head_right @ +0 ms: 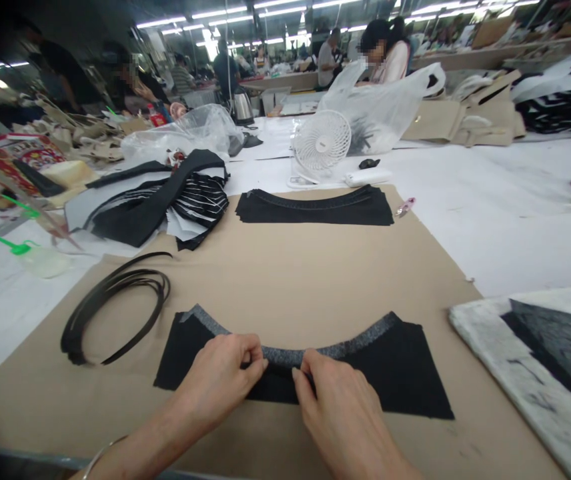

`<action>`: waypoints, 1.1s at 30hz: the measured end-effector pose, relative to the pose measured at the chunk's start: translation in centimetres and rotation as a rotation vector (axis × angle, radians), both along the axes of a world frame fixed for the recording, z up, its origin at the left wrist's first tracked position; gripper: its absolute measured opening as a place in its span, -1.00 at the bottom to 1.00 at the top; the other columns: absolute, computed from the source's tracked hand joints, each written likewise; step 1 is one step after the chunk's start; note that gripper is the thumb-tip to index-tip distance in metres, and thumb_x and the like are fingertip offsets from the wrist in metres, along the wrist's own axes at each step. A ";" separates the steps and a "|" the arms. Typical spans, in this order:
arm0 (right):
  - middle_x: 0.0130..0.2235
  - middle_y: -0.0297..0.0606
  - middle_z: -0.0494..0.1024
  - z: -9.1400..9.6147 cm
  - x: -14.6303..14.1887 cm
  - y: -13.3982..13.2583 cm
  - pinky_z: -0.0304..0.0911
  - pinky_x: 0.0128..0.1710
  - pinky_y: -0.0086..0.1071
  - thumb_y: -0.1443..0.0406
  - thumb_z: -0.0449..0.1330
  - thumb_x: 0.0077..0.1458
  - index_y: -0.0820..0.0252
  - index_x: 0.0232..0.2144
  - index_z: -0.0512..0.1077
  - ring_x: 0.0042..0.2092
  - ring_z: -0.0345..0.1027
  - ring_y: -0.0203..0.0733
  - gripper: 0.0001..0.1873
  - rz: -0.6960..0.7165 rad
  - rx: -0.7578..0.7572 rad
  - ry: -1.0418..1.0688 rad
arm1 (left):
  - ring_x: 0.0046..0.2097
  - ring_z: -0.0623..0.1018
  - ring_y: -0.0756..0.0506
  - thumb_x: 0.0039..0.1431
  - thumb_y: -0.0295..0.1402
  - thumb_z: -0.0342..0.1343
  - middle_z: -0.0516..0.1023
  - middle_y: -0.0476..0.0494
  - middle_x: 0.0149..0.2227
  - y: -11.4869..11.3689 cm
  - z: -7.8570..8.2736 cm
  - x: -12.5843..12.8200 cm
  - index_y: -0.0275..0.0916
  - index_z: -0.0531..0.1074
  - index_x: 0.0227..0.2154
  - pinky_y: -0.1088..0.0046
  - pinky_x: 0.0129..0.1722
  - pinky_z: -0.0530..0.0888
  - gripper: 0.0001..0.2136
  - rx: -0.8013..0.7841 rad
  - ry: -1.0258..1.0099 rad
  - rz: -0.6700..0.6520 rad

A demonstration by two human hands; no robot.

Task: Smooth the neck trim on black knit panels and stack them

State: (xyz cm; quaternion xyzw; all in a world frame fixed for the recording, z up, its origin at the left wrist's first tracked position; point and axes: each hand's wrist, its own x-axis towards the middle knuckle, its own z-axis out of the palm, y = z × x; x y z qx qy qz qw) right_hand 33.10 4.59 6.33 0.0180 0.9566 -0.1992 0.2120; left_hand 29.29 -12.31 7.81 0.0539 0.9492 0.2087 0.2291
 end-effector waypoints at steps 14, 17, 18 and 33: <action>-0.38 -0.38 0.52 -1.5 0.4 0.1 0.07 -0.41 -0.37 0.24 -0.02 0.21 0.03 -0.35 0.34 -0.34 0.44 -0.15 -0.85 0.013 -0.047 0.106 | -0.34 0.52 -0.10 0.07 -0.35 0.00 0.56 -0.03 -0.45 -0.4 -0.3 0.1 -0.15 0.46 -0.49 0.44 -0.44 0.17 -0.86 -0.031 -0.018 -0.001; -0.38 -0.38 0.52 -1.6 0.4 0.2 0.08 -0.41 -0.36 0.22 -0.01 0.21 0.03 -0.36 0.35 -0.36 0.43 -0.15 -0.84 0.014 -0.035 0.104 | -0.36 0.51 -0.09 0.07 -0.34 0.00 0.56 -0.03 -0.46 -0.5 -0.3 0.1 -0.15 0.47 -0.49 0.44 -0.44 0.16 -0.85 -0.022 -0.020 0.002; -0.38 -0.37 0.52 -1.6 0.4 0.2 0.08 -0.40 -0.36 0.22 -0.01 0.21 0.03 -0.36 0.35 -0.35 0.44 -0.14 -0.84 0.016 -0.030 0.100 | -0.36 0.51 -0.09 0.07 -0.33 0.00 0.56 -0.03 -0.46 -0.5 -0.3 0.0 -0.15 0.47 -0.49 0.44 -0.44 0.17 -0.84 -0.022 -0.020 0.004; -0.41 -0.32 0.52 -0.9 -0.5 -0.4 0.05 -0.41 -0.35 0.27 -0.02 0.23 0.08 -0.40 0.33 -0.33 0.46 -0.10 -0.82 0.006 0.030 0.036 | -0.29 0.55 -0.13 0.10 -0.31 -0.02 0.58 -0.07 -0.42 -0.3 -0.6 -0.1 -0.15 0.45 -0.47 0.44 -0.40 0.24 -0.84 -0.068 -0.004 0.002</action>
